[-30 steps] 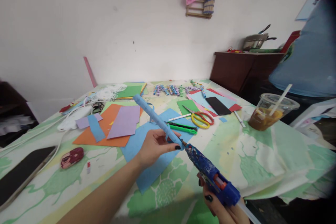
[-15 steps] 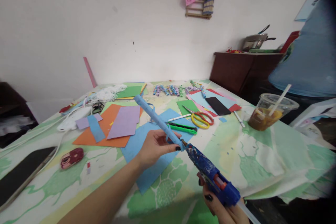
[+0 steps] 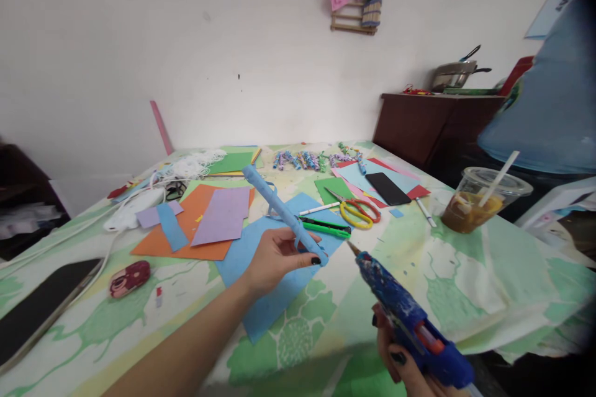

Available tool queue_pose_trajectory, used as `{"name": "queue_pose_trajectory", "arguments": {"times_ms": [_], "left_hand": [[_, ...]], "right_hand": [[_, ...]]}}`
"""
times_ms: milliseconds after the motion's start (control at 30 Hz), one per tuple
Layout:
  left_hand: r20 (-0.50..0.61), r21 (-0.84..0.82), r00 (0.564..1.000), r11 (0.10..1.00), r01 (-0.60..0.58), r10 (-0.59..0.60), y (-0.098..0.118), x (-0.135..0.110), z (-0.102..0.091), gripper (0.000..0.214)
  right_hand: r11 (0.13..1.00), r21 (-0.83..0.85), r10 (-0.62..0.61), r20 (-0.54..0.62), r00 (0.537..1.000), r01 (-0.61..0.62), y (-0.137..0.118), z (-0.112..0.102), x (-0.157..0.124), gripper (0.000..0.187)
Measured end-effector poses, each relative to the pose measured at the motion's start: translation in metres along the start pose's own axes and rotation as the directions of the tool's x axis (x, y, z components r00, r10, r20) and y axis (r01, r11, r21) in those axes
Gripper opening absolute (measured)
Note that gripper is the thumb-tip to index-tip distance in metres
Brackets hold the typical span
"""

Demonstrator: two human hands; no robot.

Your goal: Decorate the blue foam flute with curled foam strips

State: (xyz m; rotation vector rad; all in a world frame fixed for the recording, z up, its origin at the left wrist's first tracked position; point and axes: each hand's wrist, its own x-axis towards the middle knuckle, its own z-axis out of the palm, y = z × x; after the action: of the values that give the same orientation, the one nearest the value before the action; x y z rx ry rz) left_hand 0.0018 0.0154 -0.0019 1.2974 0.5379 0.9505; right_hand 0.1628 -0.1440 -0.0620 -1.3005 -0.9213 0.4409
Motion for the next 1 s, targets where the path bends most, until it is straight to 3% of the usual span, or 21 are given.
{"name": "queue_pose_trajectory", "arguments": {"times_ms": [100, 200, 300, 400, 500, 567, 667, 733, 767, 800, 867, 1000], "left_hand": [[-0.001, 0.004, 1.0, 1.0, -0.003, 0.003, 0.002, 0.0, 0.001, 0.027], [0.005, 0.007, 1.0, 1.0, 0.002, -0.002, 0.003, 0.0, 0.002, 0.028], [0.01, 0.007, 1.0, 1.0, 0.003, -0.003, 0.003, -0.001, 0.003, 0.029], [0.013, 0.008, 1.0, 1.0, -0.001, 0.001, 0.003, -0.001, 0.003, 0.028], [0.017, 0.002, 1.0, 1.0, -0.014, 0.014, 0.002, -0.001, 0.003, 0.028], [0.024, 0.003, 0.999, 1.0, -0.022, 0.022, 0.001, -0.001, 0.003, 0.027], [0.043, 0.007, 0.998, 0.999, -0.041, 0.04, 0.0, -0.002, 0.003, 0.025], [0.061, 0.01, 0.997, 0.999, -0.052, 0.052, 0.001, -0.002, 0.003, 0.023], [0.069, 0.011, 0.996, 0.998, -0.054, 0.053, 0.001, -0.003, 0.003, 0.023], [0.074, 0.01, 0.996, 0.998, -0.055, 0.054, 0.001, -0.003, 0.003, 0.022], [0.081, 0.009, 0.995, 0.998, -0.063, 0.062, 0.002, -0.003, 0.003, 0.022], [0.082, 0.029, 0.992, 0.995, -0.097, 0.095, 0.003, -0.003, 0.002, 0.021]], "right_hand": [[0.955, -0.294, -0.071, -0.122, 0.99, 0.033, 0.004, -0.015, 0.01, 0.037], [0.788, -0.616, -0.182, -0.2, 0.963, 0.021, 0.009, -0.038, 0.029, 0.045], [0.593, -0.804, -0.292, -0.169, 0.942, 0.04, 0.02, -0.066, 0.05, 0.053], [0.404, -0.915, -0.282, -0.115, 0.952, 0.009, 0.035, -0.093, 0.068, 0.055], [0.36, -0.933, -0.279, -0.113, 0.954, -0.006, 0.043, -0.105, 0.079, 0.058], [0.347, -0.937, -0.321, -0.088, 0.943, 0.031, 0.04, -0.099, 0.08, 0.057], [0.408, -0.897, -0.422, -0.02, 0.906, 0.169, 0.021, -0.07, 0.072, 0.044], [0.599, -0.722, -0.459, 0.043, 0.887, 0.345, 0.004, -0.041, 0.064, 0.032], [0.718, -0.568, -0.413, 0.119, 0.903, 0.403, -0.003, -0.026, 0.059, 0.028], [0.814, -0.408, -0.355, 0.213, 0.91, 0.413, -0.01, -0.011, 0.055, 0.026], [0.92, -0.161, -0.29, 0.331, 0.898, 0.357, -0.019, 0.016, 0.05, 0.028], [0.95, 0.055, -0.307, 0.358, 0.882, 0.308, -0.021, 0.051, 0.046, 0.029]]}}
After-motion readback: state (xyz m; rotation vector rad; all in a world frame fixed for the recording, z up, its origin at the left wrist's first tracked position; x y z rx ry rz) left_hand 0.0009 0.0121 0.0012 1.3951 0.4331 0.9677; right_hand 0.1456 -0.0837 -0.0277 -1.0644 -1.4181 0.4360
